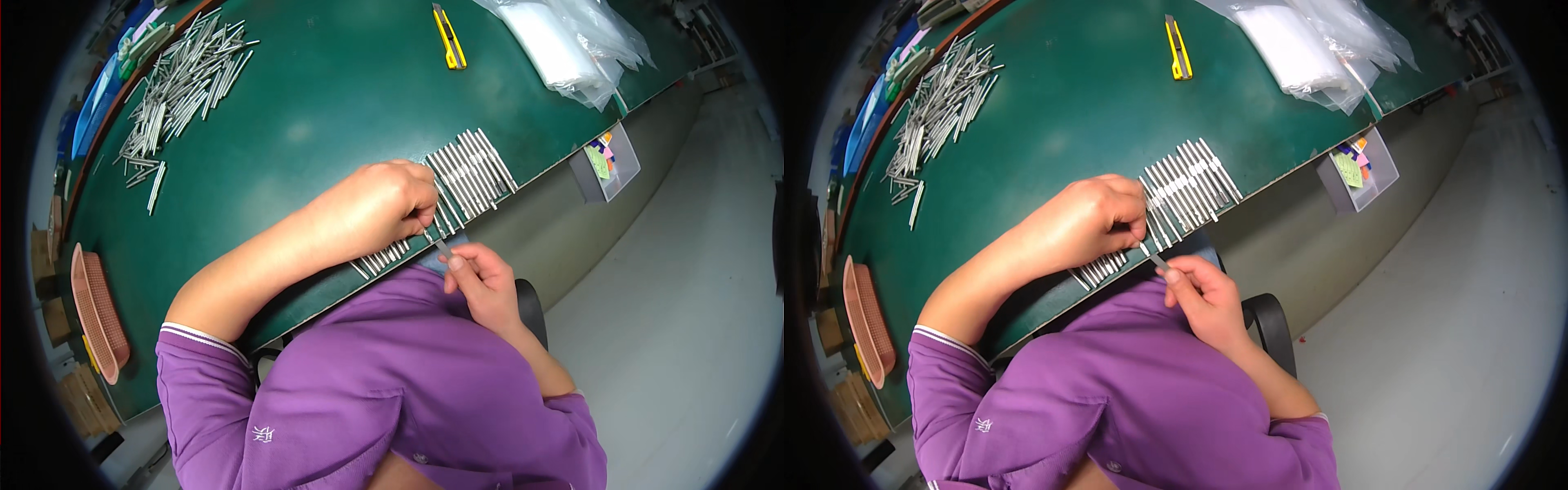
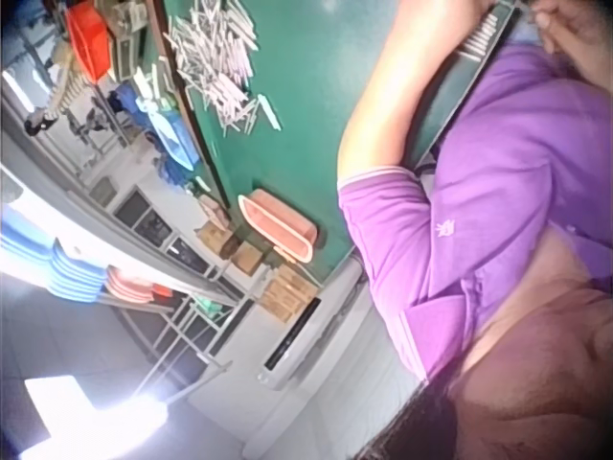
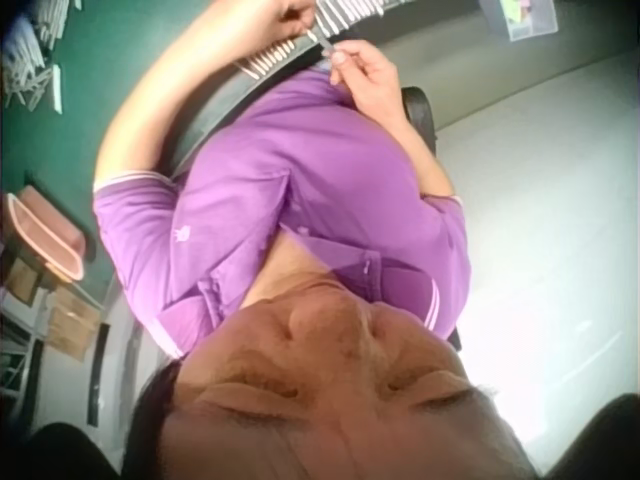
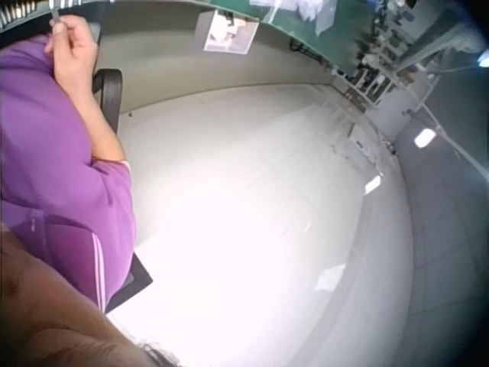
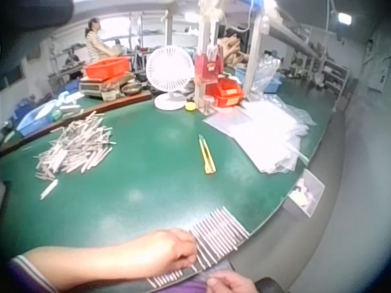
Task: The person organizes a pile of small metal rods on a green workbench, aligning them into neat rows. They then gather the aligned rods and place them into a clear plastic bag. The person repeats this process with another batch of rods, using a yellow utility knife to assist in the alignment.
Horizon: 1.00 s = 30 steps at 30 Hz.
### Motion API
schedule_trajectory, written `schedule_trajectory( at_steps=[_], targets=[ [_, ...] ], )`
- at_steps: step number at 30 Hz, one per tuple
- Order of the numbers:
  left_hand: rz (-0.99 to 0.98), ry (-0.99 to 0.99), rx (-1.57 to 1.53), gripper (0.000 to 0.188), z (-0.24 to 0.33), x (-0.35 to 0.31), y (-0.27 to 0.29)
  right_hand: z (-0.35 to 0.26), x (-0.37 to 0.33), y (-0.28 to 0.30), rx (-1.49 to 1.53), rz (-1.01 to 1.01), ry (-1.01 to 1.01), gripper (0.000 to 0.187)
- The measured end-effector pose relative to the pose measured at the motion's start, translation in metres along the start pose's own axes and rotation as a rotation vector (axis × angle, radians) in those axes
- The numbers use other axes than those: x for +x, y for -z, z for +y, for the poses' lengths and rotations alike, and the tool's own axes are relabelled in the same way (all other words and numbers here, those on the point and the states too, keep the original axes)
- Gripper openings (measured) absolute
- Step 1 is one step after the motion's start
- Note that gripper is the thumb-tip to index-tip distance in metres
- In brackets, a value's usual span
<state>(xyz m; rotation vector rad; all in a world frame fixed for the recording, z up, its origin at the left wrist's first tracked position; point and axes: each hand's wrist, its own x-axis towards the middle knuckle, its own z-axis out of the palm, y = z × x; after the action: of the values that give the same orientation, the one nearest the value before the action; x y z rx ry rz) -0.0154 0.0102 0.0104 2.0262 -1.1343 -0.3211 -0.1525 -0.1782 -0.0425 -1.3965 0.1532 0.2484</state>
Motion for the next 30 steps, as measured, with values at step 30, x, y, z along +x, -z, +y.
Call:
schedule_trajectory(
  at_steps=[30],
  targets=[
    [-0.010, 0.064, -0.060, 0.014, -0.003, -0.001, -0.001, 0.020, -0.008, 0.006, 0.040, 0.025, -0.028, 0.016]
  ],
)
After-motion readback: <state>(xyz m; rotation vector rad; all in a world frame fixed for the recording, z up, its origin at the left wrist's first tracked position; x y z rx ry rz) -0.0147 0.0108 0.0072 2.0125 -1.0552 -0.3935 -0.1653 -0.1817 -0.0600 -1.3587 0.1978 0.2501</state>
